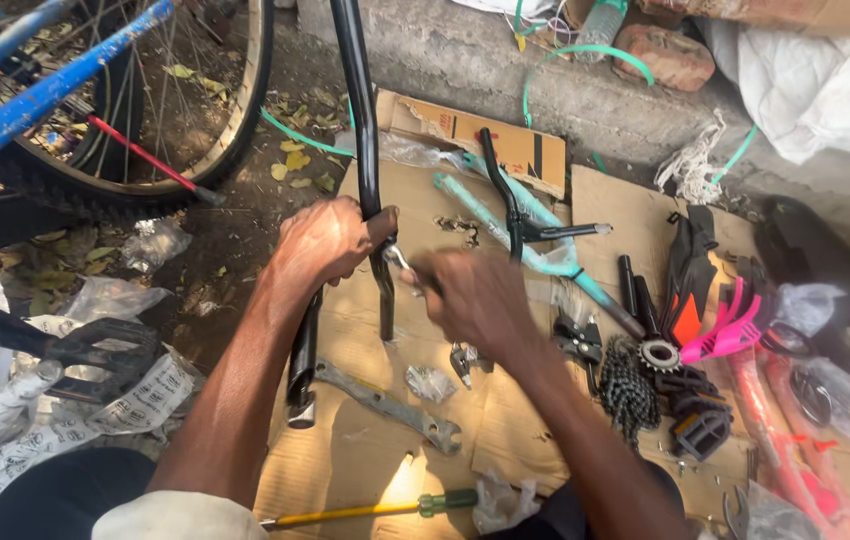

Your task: The person unwraps a bicycle handlebar from protective packaging, removes a bolt and nut, and attaches red grips to the handlebar ends. The person uses a wrench to loosen the bolt and a large wrench to tighten the grip.

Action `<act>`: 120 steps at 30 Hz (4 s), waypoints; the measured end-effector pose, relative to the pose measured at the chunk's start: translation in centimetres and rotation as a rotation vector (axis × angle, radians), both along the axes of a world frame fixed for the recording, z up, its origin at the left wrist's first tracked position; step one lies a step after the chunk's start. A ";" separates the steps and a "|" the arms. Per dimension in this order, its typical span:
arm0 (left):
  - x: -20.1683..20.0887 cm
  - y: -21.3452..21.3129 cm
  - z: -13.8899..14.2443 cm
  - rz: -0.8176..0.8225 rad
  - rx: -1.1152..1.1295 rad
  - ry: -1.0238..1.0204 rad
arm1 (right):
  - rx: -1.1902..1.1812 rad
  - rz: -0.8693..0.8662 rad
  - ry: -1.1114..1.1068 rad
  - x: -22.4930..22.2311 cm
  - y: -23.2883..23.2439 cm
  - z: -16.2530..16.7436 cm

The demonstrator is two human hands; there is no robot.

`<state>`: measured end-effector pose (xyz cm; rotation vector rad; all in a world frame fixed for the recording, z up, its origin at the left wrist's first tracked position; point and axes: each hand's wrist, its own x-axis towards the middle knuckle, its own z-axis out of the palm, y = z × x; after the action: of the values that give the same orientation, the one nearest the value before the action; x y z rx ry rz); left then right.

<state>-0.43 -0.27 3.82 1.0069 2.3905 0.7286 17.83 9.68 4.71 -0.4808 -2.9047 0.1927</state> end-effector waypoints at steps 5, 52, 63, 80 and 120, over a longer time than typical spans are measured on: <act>0.5 0.6 -0.4 0.029 0.081 0.055 | 0.183 0.252 0.139 -1.7 1.8 2.0; -6.0 -5.6 -5.5 0.168 -0.175 -0.321 | -1.189 -0.379 0.563 -5.5 -9.7 -21.4; -4.2 0.0 -4.7 -0.308 0.061 0.293 | -1.529 -0.502 0.899 -9.2 -11.5 -19.8; 2.1 0.5 1.3 0.001 0.063 0.057 | -1.012 -0.197 0.353 3.4 -3.0 -9.1; -1.6 -1.0 -2.8 0.098 0.070 -0.175 | 0.309 -0.070 -0.747 -2.5 2.1 8.4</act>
<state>-1.99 -1.24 1.04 0.8214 2.2887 0.9030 15.36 11.73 13.12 -0.7175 -3.5141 -0.5608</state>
